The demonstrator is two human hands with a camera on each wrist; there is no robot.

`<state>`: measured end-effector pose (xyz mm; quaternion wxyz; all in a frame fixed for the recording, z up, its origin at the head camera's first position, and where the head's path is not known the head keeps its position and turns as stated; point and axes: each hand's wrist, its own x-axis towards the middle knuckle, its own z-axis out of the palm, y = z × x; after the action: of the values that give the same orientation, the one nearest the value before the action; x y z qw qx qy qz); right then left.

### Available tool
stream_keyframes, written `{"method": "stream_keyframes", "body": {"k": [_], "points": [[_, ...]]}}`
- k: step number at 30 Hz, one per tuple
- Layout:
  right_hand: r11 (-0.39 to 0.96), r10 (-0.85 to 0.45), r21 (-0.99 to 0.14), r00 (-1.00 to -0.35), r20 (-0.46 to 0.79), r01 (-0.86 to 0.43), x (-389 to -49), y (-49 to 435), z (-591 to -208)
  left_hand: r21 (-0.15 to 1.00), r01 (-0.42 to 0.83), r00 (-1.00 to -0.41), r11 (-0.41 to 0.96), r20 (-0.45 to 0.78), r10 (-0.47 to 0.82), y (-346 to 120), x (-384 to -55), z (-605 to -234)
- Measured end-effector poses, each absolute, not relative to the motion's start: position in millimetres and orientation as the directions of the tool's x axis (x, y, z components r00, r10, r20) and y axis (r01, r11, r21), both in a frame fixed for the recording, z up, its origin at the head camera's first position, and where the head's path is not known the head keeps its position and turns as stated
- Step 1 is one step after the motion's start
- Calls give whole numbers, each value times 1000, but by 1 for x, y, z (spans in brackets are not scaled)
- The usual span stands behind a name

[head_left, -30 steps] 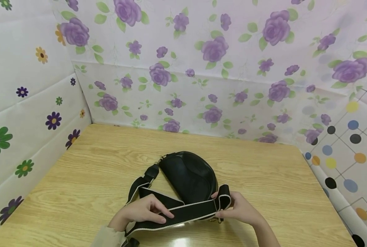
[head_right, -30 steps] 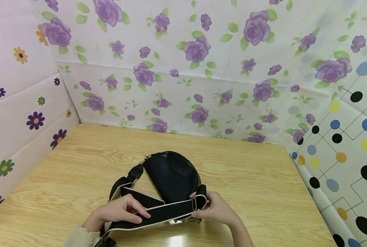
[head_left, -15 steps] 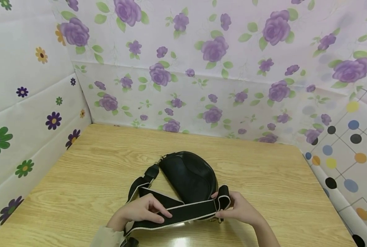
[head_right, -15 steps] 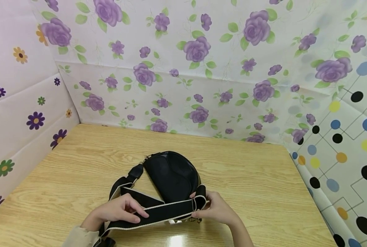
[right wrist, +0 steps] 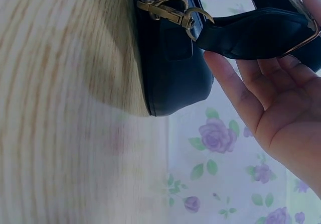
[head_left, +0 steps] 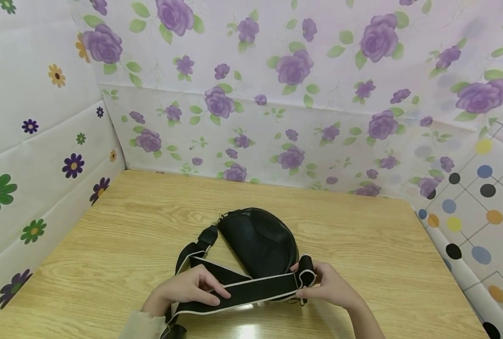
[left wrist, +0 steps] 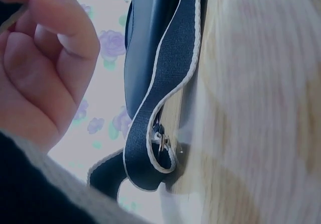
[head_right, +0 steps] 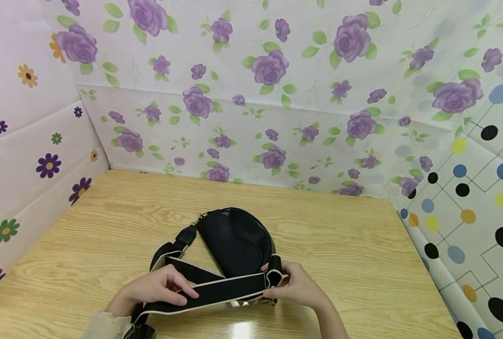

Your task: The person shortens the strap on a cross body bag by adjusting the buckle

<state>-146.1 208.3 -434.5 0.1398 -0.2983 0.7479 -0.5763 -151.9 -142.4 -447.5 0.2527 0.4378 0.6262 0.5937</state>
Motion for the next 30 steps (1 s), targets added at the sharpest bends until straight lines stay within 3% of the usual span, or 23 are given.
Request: {"method": "stream_keyframes", "body": {"k": [9,30], "points": [[206,-585,-934,-802,122,-292,-146,209,-436,961,261,-484,-87,209,850,-148,-151,-446],[183,-599,-933,-788,144,-310,-146,208,-435,960,266,-486,-90,214,847,-155,-153,-446]]}}
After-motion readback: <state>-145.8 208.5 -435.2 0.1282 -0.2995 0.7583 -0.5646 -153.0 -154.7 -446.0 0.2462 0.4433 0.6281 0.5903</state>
